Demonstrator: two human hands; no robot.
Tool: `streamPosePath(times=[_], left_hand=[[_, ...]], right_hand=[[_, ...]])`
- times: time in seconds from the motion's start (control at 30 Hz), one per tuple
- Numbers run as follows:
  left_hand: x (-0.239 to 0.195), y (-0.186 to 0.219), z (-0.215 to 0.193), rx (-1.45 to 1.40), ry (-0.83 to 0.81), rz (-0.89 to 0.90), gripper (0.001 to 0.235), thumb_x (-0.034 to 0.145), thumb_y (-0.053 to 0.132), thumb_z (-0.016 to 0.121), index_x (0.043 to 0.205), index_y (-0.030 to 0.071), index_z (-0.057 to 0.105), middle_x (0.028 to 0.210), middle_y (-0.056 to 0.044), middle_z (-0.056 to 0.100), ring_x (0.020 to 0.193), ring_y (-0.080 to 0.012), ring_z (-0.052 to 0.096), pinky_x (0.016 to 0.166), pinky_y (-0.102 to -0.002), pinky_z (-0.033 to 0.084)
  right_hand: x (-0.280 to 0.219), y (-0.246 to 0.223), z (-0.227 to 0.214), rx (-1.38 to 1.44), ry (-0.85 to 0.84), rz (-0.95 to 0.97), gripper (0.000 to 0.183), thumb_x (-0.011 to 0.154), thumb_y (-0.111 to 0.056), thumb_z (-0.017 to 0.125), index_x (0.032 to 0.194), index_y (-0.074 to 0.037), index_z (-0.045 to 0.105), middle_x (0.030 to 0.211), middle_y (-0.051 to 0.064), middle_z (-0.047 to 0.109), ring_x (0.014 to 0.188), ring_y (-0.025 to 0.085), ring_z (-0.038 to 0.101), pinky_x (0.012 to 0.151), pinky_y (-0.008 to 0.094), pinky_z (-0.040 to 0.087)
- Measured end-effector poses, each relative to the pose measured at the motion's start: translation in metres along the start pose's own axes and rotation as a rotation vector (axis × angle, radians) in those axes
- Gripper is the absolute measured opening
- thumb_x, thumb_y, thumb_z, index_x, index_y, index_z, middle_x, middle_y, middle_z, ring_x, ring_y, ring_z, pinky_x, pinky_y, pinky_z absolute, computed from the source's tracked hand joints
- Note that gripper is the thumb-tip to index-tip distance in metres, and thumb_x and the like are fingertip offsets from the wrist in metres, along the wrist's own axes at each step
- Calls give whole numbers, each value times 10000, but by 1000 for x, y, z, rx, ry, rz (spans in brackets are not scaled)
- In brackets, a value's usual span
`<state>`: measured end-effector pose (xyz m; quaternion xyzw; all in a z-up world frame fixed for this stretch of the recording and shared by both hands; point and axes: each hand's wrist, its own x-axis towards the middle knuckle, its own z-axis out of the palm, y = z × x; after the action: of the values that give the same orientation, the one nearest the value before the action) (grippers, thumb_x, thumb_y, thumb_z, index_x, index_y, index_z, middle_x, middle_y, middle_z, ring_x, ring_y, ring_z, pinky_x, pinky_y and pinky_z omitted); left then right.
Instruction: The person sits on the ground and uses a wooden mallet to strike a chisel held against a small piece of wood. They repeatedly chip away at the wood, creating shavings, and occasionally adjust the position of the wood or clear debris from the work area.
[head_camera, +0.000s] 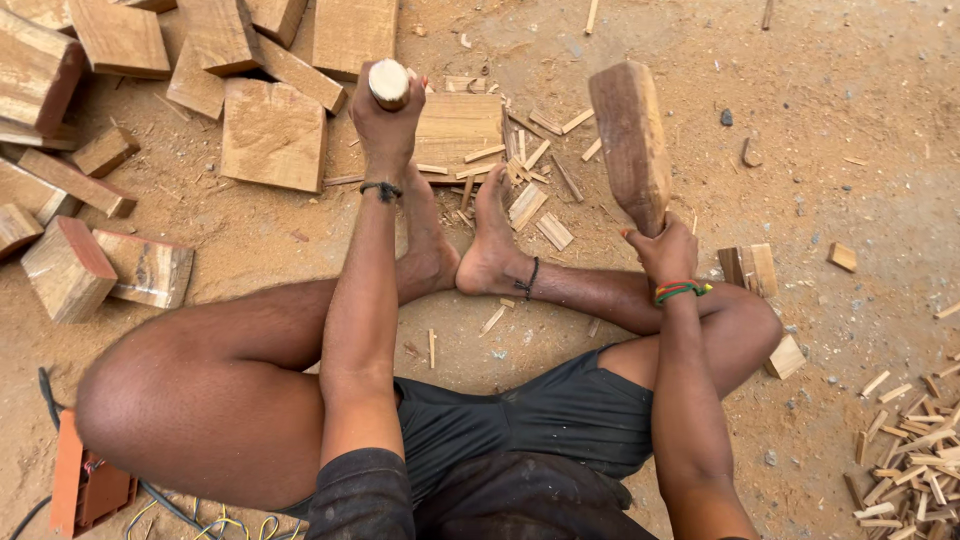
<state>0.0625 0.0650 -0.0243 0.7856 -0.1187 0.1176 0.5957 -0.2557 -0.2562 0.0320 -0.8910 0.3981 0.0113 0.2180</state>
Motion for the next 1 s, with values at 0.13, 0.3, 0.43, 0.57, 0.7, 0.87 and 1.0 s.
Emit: streamPosePath(times=[0.13,0.3,0.43,0.57,0.7,0.87,1.0], left_hand=[[40,12,-18,-99,139,130,331,929,273,880,1096,102,651,962,-46,776,924,-154,792,824,-342,699],[70,32,-29,-64,-20,160,358,944,309,886,1138,100,670,1000,-58,779,916,-154,791,804,-322,717],[88,60,-35,248,-341,607,426,898,287,888,1174,82,636,1007,-74,755,908,-196,765,826,-338,671],[101,90,-32,677,-729,782,375,819,245,870,1063,87,633,835,-68,723,790,-245,740,706,-391,636],[110,114,-67,855,-993,718,312,953,346,821,1013,111,625,790,-85,705,767,-253,733,707,-409,624],[128,132,-165,920,-1000,502,295,889,293,830,1047,119,652,814,-81,714,770,-253,725,659,-407,611],[121,119,-230,1100,-1016,387,339,872,346,830,1017,102,644,826,-84,719,793,-248,731,702,-405,621]], right_hand=[[36,23,18,148,-206,199,458,830,-416,819,1019,-12,718,765,168,735,693,291,764,711,472,616],[76,46,57,-98,-48,129,392,860,-403,823,1064,-73,766,827,145,759,800,302,744,800,460,572],[80,42,87,-291,308,-144,416,795,-350,859,1107,-86,779,1108,184,722,1026,386,643,871,564,486],[87,-20,114,-155,257,-407,326,908,-271,854,1181,-127,747,1282,111,653,1237,302,555,1111,496,416],[80,-117,132,-111,208,-745,207,860,-221,889,1031,-198,773,1221,59,655,1259,302,524,1133,514,373],[70,-202,149,-206,36,-1011,269,721,-276,879,965,-214,783,1284,101,619,1313,358,468,1116,645,272],[65,-207,183,-367,-53,-1005,309,638,-350,865,908,-218,795,1256,87,624,1292,368,457,1083,702,241]])
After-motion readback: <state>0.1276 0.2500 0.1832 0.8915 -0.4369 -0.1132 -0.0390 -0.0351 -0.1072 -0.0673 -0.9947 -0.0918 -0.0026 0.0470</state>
